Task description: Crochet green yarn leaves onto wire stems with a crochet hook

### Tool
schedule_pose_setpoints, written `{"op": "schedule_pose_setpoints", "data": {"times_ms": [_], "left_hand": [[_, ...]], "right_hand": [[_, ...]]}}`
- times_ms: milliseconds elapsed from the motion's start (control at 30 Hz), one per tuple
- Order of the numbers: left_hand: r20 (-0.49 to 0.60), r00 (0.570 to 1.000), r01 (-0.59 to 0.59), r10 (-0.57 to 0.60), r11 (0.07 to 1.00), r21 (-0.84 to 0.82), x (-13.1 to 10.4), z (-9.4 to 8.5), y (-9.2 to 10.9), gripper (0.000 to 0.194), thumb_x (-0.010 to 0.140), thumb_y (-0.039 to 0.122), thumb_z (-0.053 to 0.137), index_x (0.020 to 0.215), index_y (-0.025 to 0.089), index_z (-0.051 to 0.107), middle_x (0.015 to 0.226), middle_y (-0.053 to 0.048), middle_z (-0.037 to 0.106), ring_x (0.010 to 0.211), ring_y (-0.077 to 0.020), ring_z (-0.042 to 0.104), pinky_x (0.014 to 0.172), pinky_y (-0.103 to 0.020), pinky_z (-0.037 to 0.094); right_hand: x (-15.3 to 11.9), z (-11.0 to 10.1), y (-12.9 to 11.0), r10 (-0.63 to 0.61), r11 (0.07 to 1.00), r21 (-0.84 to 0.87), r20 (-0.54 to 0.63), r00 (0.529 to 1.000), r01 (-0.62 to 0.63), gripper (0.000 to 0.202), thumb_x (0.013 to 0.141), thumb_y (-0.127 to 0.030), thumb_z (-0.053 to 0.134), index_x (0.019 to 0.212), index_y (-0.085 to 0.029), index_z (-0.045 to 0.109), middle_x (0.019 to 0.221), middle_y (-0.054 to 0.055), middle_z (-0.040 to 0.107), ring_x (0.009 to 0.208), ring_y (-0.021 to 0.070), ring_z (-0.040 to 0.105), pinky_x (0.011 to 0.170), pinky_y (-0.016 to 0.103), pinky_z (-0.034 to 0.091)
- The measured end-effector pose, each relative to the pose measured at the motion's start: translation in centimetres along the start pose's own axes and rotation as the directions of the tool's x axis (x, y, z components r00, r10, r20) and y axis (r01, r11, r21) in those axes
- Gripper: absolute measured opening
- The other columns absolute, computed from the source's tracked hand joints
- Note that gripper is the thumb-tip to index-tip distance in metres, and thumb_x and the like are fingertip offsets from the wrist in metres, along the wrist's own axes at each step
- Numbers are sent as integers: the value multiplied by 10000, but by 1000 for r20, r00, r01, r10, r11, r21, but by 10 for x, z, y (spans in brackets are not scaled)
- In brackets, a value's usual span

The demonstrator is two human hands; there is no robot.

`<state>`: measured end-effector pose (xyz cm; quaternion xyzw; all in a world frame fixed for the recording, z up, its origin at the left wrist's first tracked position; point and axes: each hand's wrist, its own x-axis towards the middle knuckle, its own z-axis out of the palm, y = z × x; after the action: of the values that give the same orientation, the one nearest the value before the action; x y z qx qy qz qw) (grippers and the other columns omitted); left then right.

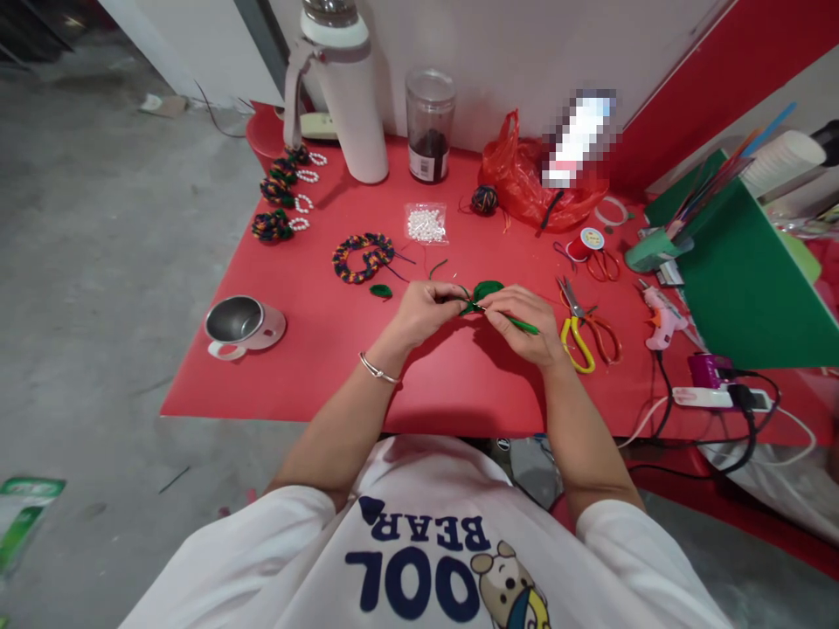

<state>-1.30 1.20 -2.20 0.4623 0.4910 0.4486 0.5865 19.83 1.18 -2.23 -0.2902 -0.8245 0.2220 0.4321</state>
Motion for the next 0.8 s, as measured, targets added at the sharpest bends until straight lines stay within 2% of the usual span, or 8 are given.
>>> {"op": "schedule_pose_setpoints", "data": {"times_ms": [167, 267, 367, 500, 700, 800], "left_hand": [[65, 997, -52, 51, 999, 5, -1, -1, -3, 114, 686, 190, 769, 782, 155, 819, 749, -45, 748, 676, -132, 625, 645, -254, 502], [87, 995, -39, 39, 999, -4, -3, -1, 0, 127, 683, 188, 774, 794, 153, 824, 750, -51, 754, 664, -137, 633, 613, -251, 501], [99, 995, -22, 24, 1000, -18, -5, -1, 4, 132, 674, 183, 778, 794, 151, 824, 722, -49, 746, 640, -138, 630, 576, -244, 487], [74, 997, -22, 25, 999, -38, -3, -1, 2, 137, 659, 175, 773, 784, 153, 823, 734, -48, 754, 642, -133, 628, 582, -241, 485], [16, 1000, 15, -15, 1000, -19, -3, 0, 5, 126, 653, 159, 740, 756, 154, 813, 649, -20, 695, 591, -117, 576, 541, -235, 446], [6, 1000, 2, -2, 1000, -11, -4, 1, 7, 127, 650, 179, 746, 759, 155, 808, 618, -14, 671, 571, -115, 551, 514, -234, 424]], "right_hand": [[-4, -5, -4, 200, 970, 137, -1, 980, -198, 159, 1013, -344, 640, 942, -267, 760, 1019, 39, 819, 953, 196, 766, 897, 388, 602], [-5, -8, -3, 309, 927, 218, 19, 951, -305, 187, 1008, -394, 651, 950, -272, 780, 1003, 33, 823, 947, 188, 768, 879, 356, 610], [-7, -8, -1, 364, 892, 278, 24, 931, -356, 199, 1001, -423, 661, 968, -280, 795, 979, 27, 824, 932, 189, 769, 863, 348, 620], [-7, -4, -2, 358, 905, 248, -2, 934, -347, 191, 1004, -421, 654, 978, -290, 791, 995, 21, 826, 926, 191, 778, 857, 351, 627], [-3, 2, -12, 183, 983, 39, -48, 982, -181, 183, 1009, -368, 633, 931, -272, 768, 1035, 45, 831, 983, 214, 780, 943, 411, 616], [-5, 1, -12, 252, 964, 103, -57, 966, -245, 181, 1008, -377, 639, 959, -278, 782, 1033, 39, 829, 978, 207, 780, 940, 401, 618]]}}
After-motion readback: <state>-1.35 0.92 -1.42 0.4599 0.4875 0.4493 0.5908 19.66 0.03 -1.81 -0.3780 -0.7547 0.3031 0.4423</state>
